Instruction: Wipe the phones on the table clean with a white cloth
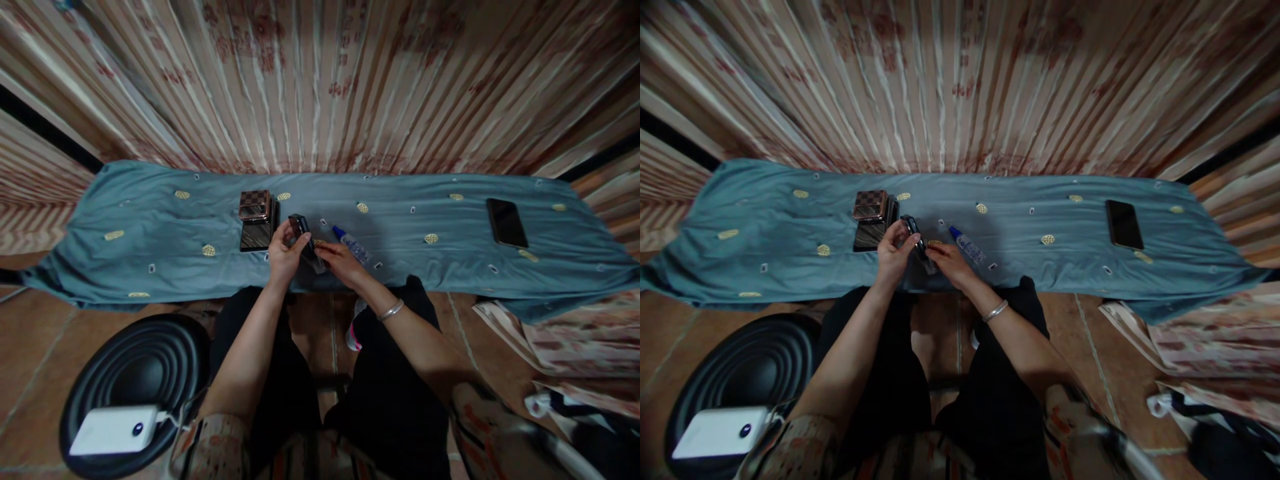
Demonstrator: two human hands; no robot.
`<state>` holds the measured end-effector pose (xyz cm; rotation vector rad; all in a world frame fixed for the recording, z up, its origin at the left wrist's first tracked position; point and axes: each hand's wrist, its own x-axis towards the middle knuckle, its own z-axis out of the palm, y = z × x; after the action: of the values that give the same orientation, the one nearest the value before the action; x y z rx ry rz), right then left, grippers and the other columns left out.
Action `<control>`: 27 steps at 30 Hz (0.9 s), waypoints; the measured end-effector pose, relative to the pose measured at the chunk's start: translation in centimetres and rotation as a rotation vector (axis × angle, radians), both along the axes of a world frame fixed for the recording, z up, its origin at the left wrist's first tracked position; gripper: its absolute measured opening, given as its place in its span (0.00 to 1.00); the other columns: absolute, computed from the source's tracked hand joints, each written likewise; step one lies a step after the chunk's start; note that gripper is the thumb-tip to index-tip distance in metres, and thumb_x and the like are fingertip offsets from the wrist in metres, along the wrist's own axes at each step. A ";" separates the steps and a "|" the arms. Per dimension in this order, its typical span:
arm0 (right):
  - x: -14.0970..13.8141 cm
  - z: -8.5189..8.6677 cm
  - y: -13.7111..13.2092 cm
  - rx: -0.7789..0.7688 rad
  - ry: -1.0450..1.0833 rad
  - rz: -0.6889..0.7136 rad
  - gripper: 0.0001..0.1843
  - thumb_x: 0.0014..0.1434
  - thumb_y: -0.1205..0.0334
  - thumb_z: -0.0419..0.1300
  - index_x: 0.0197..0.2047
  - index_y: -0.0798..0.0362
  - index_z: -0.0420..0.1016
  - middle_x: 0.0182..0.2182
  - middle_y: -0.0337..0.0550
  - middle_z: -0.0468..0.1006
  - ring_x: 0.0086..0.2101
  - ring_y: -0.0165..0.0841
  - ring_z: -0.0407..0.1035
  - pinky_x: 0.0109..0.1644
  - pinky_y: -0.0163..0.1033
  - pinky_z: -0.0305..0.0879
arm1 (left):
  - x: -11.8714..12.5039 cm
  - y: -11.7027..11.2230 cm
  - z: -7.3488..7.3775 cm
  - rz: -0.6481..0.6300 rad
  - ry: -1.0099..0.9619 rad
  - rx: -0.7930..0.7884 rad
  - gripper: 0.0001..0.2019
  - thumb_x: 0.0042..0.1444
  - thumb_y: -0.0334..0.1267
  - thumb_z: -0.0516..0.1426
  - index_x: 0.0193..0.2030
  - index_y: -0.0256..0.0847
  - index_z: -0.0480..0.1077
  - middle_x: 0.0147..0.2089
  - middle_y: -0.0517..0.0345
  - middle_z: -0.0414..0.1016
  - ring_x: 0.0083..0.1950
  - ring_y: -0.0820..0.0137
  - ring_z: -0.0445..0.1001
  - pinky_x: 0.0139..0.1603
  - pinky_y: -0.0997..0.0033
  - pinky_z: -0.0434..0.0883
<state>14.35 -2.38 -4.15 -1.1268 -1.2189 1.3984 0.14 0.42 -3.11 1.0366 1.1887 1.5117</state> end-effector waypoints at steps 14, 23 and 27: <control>0.7 1.7 -1.1 0.325 -0.688 -0.061 0.08 0.61 0.61 0.62 0.42 0.52 0.80 0.28 0.38 0.78 0.28 0.33 0.69 0.35 0.36 0.63 | 1.3 0.7 -0.3 -0.029 0.037 0.071 0.22 0.41 0.38 0.72 0.44 0.40 0.75 0.42 0.55 0.81 0.45 0.66 0.78 0.54 0.66 0.71; 1.5 1.5 -0.6 0.238 -0.537 -0.067 0.10 0.59 0.56 0.62 0.37 0.53 0.81 0.23 0.35 0.72 0.25 0.30 0.63 0.31 0.35 0.58 | 1.2 0.6 0.9 -0.117 -0.318 -0.153 0.16 0.48 0.45 0.69 0.41 0.42 0.75 0.39 0.57 0.81 0.41 0.68 0.79 0.46 0.70 0.72; 2.0 1.8 -0.3 0.140 -0.303 -0.025 0.14 0.57 0.51 0.62 0.33 0.54 0.82 0.23 0.35 0.73 0.26 0.29 0.65 0.31 0.34 0.59 | 0.6 0.9 1.2 -0.170 -0.410 -0.198 0.15 0.53 0.46 0.66 0.43 0.41 0.77 0.39 0.55 0.82 0.42 0.67 0.80 0.47 0.69 0.72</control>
<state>16.34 -2.69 -2.35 -1.2812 -1.4868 1.1311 0.70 1.29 -1.94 0.6381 0.9135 1.3600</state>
